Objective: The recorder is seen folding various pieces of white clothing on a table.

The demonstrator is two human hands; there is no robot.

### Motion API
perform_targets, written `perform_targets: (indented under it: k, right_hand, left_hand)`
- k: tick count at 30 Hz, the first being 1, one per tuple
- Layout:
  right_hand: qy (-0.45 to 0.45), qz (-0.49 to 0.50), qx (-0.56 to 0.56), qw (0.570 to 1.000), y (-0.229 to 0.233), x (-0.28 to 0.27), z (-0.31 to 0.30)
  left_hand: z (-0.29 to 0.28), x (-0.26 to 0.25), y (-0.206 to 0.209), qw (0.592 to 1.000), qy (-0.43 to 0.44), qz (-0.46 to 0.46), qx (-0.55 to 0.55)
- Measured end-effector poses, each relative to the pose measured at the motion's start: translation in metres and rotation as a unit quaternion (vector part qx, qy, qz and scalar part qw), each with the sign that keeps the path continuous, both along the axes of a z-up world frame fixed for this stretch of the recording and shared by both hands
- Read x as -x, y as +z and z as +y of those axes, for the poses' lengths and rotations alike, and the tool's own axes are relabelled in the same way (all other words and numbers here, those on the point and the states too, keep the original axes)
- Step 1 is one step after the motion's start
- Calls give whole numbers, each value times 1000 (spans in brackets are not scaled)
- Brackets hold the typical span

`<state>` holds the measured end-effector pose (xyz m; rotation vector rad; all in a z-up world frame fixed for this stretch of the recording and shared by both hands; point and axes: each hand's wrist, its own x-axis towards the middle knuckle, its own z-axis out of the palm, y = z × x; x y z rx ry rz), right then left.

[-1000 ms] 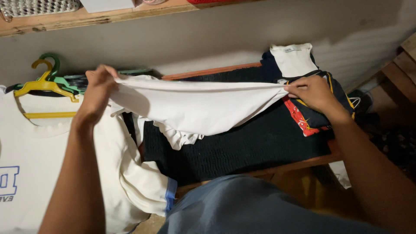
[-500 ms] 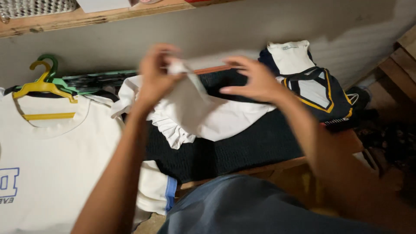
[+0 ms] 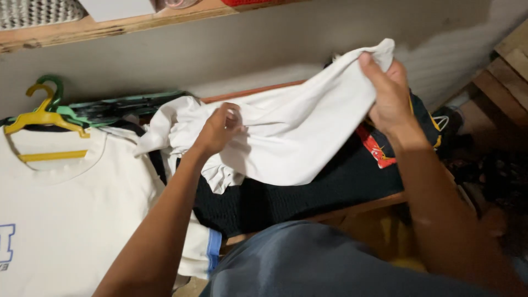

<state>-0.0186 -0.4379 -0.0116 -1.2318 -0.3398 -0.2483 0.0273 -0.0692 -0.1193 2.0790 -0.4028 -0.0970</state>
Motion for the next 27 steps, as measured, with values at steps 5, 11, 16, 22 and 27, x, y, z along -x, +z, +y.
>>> perform_targets:
  k: [5, 11, 16, 22, 27]
  right_hand:
    - [-33, -15, 37, 999, 5, 7, -29]
    - [-141, -14, 93, 986, -4, 13, -60]
    - [-195, 30, 104, 975, -37, 10, -72]
    - [-102, 64, -8, 993, -53, -2, -59]
    - [-110, 80, -6, 991, -59, 1, -78]
  left_hand:
    - [-6, -15, -8, 949, 154, -209, -181]
    - [23, -37, -45, 922, 138, -224, -284]
    - [75, -60, -38, 907, 228, -297, -193]
    - [95, -20, 25, 857, 212, -443, -154]
    - [112, 25, -51, 990, 55, -73, -110]
